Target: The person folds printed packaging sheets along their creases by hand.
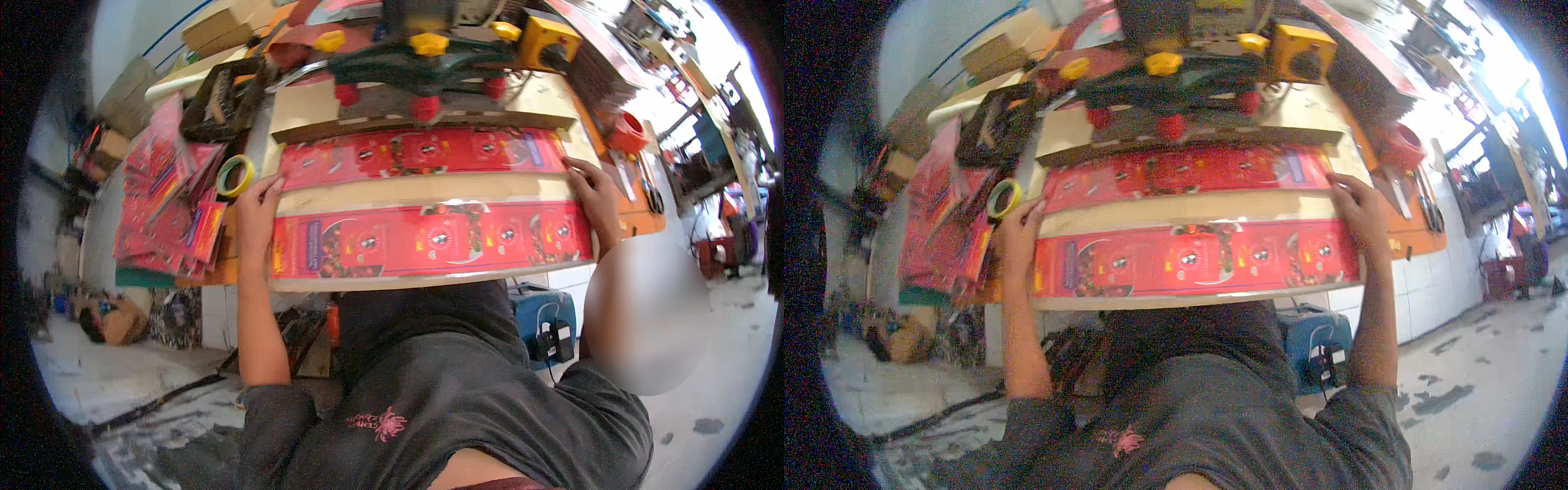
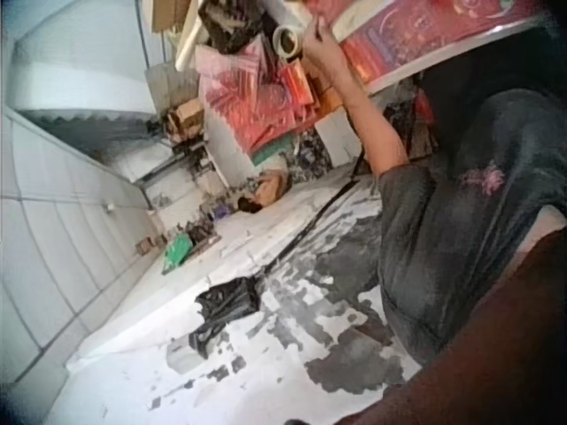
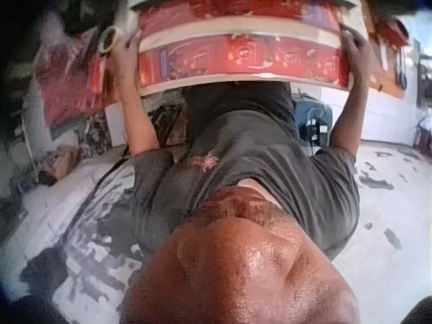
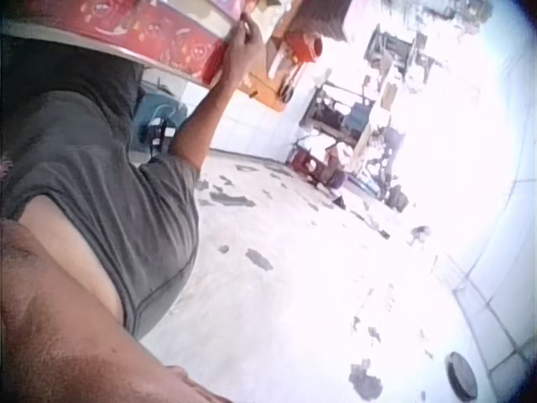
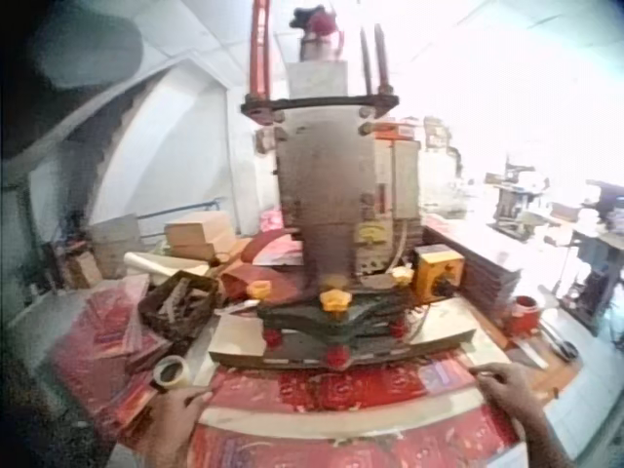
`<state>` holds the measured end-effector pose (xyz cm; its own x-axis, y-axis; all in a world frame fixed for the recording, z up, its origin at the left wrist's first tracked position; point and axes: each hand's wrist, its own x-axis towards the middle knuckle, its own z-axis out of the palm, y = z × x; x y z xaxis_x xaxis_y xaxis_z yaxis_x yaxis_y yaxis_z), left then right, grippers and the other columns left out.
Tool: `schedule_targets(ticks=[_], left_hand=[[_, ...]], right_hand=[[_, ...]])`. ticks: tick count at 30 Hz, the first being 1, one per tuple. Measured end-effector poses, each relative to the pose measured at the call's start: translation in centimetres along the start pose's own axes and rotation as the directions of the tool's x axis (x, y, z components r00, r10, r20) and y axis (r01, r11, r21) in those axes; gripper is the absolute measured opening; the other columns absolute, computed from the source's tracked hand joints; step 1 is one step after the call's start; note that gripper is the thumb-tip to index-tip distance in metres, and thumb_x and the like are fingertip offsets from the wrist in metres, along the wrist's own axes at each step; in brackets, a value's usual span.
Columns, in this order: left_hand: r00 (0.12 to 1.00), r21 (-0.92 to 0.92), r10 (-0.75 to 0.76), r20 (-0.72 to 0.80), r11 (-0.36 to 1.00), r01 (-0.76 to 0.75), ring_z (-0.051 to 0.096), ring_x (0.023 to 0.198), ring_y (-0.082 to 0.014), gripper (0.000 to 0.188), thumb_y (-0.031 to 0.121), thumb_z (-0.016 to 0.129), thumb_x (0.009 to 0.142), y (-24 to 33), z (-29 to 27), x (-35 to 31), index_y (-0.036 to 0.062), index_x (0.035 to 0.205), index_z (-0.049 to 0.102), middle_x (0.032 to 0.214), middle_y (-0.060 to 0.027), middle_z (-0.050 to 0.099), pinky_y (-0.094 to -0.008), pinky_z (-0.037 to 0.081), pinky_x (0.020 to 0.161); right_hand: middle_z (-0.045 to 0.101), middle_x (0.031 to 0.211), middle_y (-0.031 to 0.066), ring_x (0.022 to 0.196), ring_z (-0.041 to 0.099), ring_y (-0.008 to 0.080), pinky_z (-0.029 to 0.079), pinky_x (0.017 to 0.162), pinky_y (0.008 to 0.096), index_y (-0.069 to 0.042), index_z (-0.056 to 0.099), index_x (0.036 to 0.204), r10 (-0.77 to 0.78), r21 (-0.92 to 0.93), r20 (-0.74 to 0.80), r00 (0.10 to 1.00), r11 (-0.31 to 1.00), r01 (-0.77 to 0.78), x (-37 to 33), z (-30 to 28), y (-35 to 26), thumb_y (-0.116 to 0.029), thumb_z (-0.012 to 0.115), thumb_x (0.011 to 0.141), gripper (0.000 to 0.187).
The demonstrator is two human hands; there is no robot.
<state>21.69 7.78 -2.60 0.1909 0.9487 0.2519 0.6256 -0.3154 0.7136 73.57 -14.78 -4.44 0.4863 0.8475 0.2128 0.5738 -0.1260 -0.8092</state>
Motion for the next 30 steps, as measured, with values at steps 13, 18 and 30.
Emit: schedule_targets(ticks=[13, 18, 30], left_hand=[[0.999, 0.104, 0.04, 0.017, 0.994, -0.042, 0.068, 0.098, -0.0186, 0.035, 0.024, 0.063, 0.098, -1.2, -0.3, 0.2, -0.0032, 0.119, 0.068, 0.108, -0.0171, 0.073, -0.032, 0.05, 0.088], [0.998, 0.101, 0.065, -0.003, 0.993, -0.065, 0.068, 0.101, -0.0197, 0.034, 0.024, 0.062, 0.098, -1.2, -0.2, 0.0, -0.0034, 0.118, 0.068, 0.109, -0.018, 0.073, -0.0318, 0.049, 0.091], [0.999, 0.176, 0.049, 0.005, 0.983, -0.049, 0.068, 0.1, -0.0207, 0.036, 0.025, 0.06, 0.1, 0.2, -0.5, -0.6, -0.0053, 0.118, 0.067, 0.11, -0.0187, 0.072, -0.032, 0.05, 0.09]], right_hand=[[0.073, 0.098, 0.0113, 0.09, 0.065, 0.0146, 0.05, 0.083, 0.0277, -0.003, 0.07, 0.12, 0.019, -0.016, -0.066, 0.998, 1.0, -0.02, -0.6, 0.7, -1.4, -0.017, 0.06, 0.095, 0.03], [0.072, 0.098, 0.0104, 0.091, 0.064, 0.0139, 0.05, 0.083, 0.0275, -0.004, 0.071, 0.119, 0.024, -0.047, -0.055, 0.998, 0.999, -0.026, -0.5, 0.7, -1.6, -0.017, 0.06, 0.095, 0.029], [0.071, 0.096, 0.0078, 0.087, 0.062, 0.0117, 0.049, 0.08, 0.0263, -0.002, 0.07, 0.119, 0.035, -0.012, -0.074, 0.997, 0.999, -0.036, -0.7, 1.0, -1.5, -0.016, 0.061, 0.095, 0.03]])
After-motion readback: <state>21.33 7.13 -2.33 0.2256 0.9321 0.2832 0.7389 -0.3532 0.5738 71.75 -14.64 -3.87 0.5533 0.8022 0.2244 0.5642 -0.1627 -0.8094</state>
